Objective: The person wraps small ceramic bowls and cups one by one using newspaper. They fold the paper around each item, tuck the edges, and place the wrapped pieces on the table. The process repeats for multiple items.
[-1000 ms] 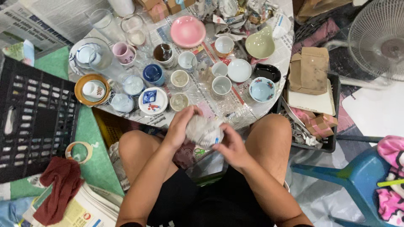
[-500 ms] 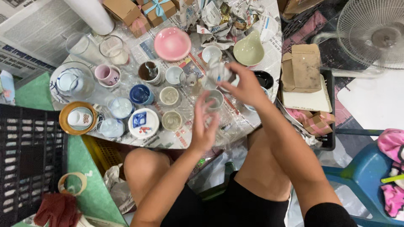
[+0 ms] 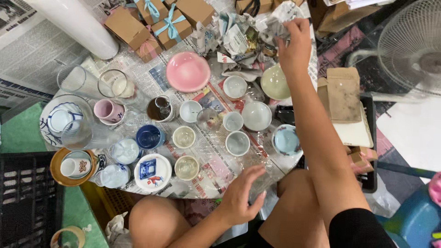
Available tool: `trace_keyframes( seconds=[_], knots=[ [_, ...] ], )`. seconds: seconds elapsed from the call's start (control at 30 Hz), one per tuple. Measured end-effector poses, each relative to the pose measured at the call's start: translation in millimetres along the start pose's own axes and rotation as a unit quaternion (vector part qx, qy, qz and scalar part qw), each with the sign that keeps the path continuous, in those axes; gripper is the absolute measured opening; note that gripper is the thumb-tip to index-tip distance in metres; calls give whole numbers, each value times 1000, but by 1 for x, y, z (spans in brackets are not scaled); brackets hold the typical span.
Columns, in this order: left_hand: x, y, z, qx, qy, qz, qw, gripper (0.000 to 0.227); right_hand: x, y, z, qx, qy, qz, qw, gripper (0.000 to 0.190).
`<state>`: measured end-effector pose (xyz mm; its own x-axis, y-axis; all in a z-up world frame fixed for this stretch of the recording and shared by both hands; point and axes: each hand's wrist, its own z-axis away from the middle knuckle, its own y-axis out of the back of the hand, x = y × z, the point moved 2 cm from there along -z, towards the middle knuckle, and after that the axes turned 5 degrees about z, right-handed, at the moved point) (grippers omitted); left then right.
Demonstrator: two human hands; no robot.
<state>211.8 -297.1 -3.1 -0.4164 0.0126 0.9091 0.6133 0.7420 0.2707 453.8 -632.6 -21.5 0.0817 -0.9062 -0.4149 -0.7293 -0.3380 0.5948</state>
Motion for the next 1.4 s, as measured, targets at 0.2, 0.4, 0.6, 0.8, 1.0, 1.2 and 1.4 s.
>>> trace_keyframes(
  seconds=[0.2,0.4,0.6,0.8,1.0,1.2,1.4],
  knots=[
    [-2,3,-2,-30,23,26,999,57,11,-23,15,-112,79,91,986,39],
    [-1,-1,-1,-39,9,13,999,56,1,-11,16,-96,85,62,990,45],
    [-2,-4,1,-42,4,3,999,56,-4,2,20,-87,67,55,992,51],
    [-3,-5,-1,-56,19,-8,998,55,-10,-2,29,-115,74,49,989,51],
    [-3,-6,0,-62,7,-26,998,53,-3,2,38,-120,81,55,988,48],
    [0,-7,3,-66,5,-32,997,53,0,14,41,-130,98,69,984,45],
    [1,-5,4,-61,-5,-31,998,53,4,40,47,-126,129,55,982,48]
  ],
)
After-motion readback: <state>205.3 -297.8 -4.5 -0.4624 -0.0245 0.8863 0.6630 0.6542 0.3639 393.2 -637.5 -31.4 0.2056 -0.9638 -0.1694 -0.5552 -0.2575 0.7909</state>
